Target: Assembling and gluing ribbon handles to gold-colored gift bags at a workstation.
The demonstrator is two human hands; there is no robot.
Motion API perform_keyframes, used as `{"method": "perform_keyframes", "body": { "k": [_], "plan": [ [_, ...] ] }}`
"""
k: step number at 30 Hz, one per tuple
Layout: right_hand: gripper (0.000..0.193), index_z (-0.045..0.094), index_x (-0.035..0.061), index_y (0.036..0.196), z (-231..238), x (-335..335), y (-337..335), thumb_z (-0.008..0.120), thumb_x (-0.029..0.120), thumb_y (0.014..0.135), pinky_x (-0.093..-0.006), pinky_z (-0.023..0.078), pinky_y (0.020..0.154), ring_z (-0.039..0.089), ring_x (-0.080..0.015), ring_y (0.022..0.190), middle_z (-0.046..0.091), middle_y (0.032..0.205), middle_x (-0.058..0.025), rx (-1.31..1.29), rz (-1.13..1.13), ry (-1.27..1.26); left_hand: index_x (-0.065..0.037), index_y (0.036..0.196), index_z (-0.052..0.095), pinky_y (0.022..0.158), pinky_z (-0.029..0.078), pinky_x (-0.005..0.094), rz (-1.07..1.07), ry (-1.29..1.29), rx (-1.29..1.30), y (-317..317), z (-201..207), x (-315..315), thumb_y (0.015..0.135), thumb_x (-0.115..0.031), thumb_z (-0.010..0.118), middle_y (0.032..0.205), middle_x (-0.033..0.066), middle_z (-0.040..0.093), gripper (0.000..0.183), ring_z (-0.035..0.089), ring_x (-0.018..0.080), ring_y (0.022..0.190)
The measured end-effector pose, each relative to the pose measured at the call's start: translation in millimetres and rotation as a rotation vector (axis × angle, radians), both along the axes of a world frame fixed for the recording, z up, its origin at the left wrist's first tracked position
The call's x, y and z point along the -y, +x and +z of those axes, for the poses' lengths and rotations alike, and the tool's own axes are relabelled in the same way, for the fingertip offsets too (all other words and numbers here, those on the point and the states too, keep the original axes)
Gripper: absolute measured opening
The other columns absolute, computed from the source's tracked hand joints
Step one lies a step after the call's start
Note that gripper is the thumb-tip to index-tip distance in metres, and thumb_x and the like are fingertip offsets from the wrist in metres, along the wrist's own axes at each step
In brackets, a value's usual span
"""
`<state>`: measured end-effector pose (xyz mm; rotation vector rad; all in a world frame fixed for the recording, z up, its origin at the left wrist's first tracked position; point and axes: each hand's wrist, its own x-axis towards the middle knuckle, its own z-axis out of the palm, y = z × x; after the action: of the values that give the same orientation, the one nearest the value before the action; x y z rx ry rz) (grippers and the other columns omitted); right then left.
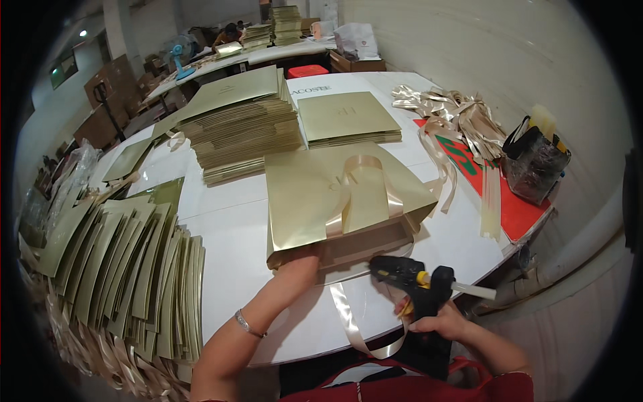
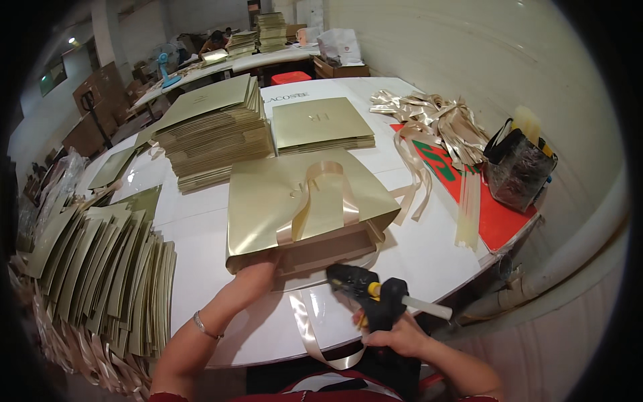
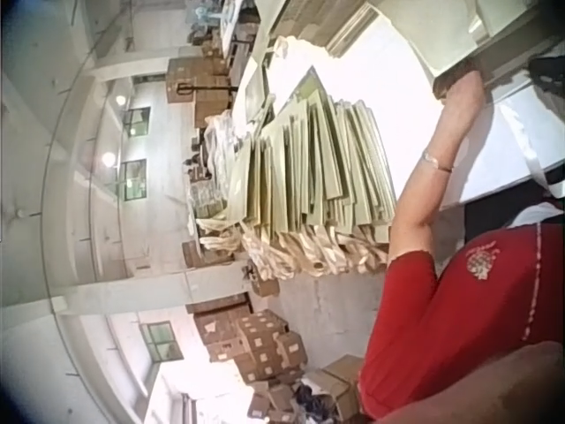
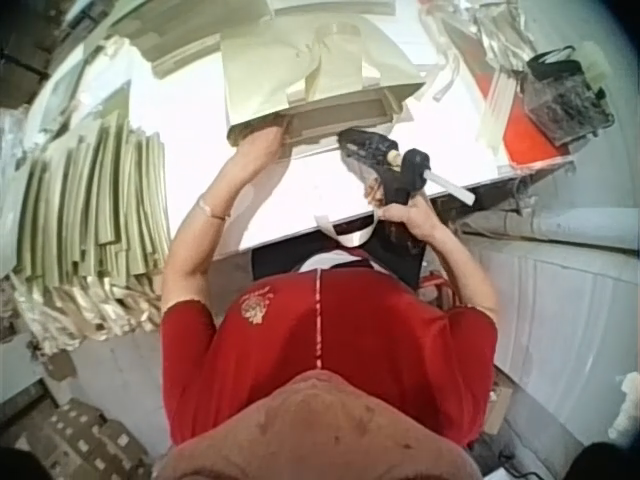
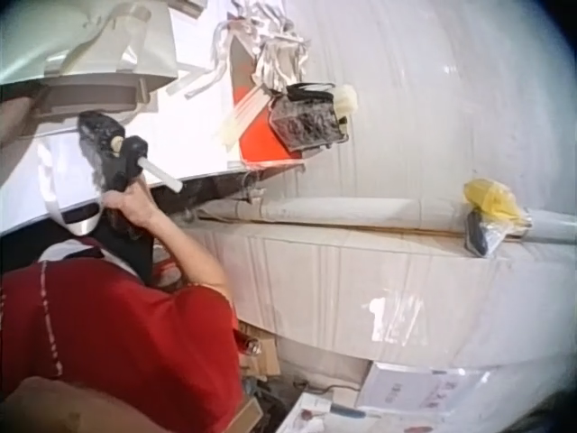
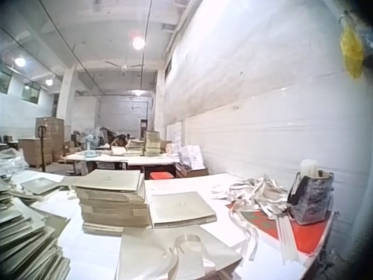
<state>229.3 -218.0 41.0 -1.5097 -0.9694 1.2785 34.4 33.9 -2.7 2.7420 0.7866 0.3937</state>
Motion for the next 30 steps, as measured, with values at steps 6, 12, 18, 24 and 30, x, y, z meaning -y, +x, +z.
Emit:
{"method": "perform_keyframes", "body": {
  "k": [6, 12, 18, 24, 30],
  "plan": [
    [0.036, 0.055, -0.0013, 0.101, -9.5, -40.8, -27.3, 0.067, 0.0, 0.067, -0.0308, 0.052, 0.068, 0.062, -0.019, 0.079, 0.062, 0.088, -0.0105, -0.435, 0.061, -0.081, -0.003, 0.106, 0.057, 0.072, 0.049, 0.038, 0.1, -0.402, -0.033, -5.3, 16.2, -2.2, 0.084, -0.013, 0.058, 0.098, 0.0164, 0.061, 0.024, 0.06, 0.0282, 0.077],
    [0.038, 0.054, -0.0012, 0.103, -18.3, -35.1, -23.1, 0.062, -0.006, 0.067, -0.0341, 0.054, 0.067, 0.064, -0.0245, 0.085, 0.06, 0.09, -0.0119, -0.437, 0.086, -0.114, -0.006, 0.104, 0.061, 0.063, 0.048, 0.0252, 0.275, -0.804, 0.304, -7.4, 15.8, 2.9, 0.085, -0.009, 0.056, 0.089, 0.0039, 0.065, 0.02, 0.057, 0.0097, 0.068],
    [0.033, 0.056, -0.0024, 0.099, -17.7, -30.9, -23.4, 0.066, -0.003, 0.068, -0.0318, 0.052, 0.073, 0.063, -0.0194, 0.079, 0.062, 0.085, -0.0105, -0.38, 0.052, -0.071, -0.006, 0.105, 0.061, 0.069, 0.048, 0.0257, 0.035, -0.628, 0.168, -15.4, 1.8, 4.7, 0.082, -0.006, 0.053, 0.089, 0.0039, 0.065, 0.024, 0.058, 0.009, 0.075],
    [0.034, 0.056, -0.0022, 0.1, -13.4, -35.8, -21.6, 0.066, -0.003, 0.067, -0.0314, 0.051, 0.077, 0.063, -0.019, 0.082, 0.063, 0.086, -0.01, -0.345, 0.027, -0.051, -0.012, 0.109, 0.06, 0.081, 0.049, 0.0372, 0.224, -0.628, 0.171, -11.1, 9.5, 9.3, 0.081, -0.012, 0.053, 0.092, 0.0137, 0.065, 0.029, 0.062, 0.0279, 0.085],
    [0.039, 0.055, -0.0019, 0.102, -25.9, -29.5, -22.0, 0.062, -0.006, 0.064, -0.0363, 0.05, 0.081, 0.063, -0.0249, 0.085, 0.062, 0.087, -0.0121, -0.392, 0.04, -0.06, -0.005, 0.108, 0.06, 0.084, 0.047, 0.0363, 0.312, -0.76, 0.25, 0.8, 19.2, 11.6, 0.079, -0.01, 0.054, 0.098, 0.0144, 0.065, 0.03, 0.062, 0.0275, 0.089]
  ]
}}
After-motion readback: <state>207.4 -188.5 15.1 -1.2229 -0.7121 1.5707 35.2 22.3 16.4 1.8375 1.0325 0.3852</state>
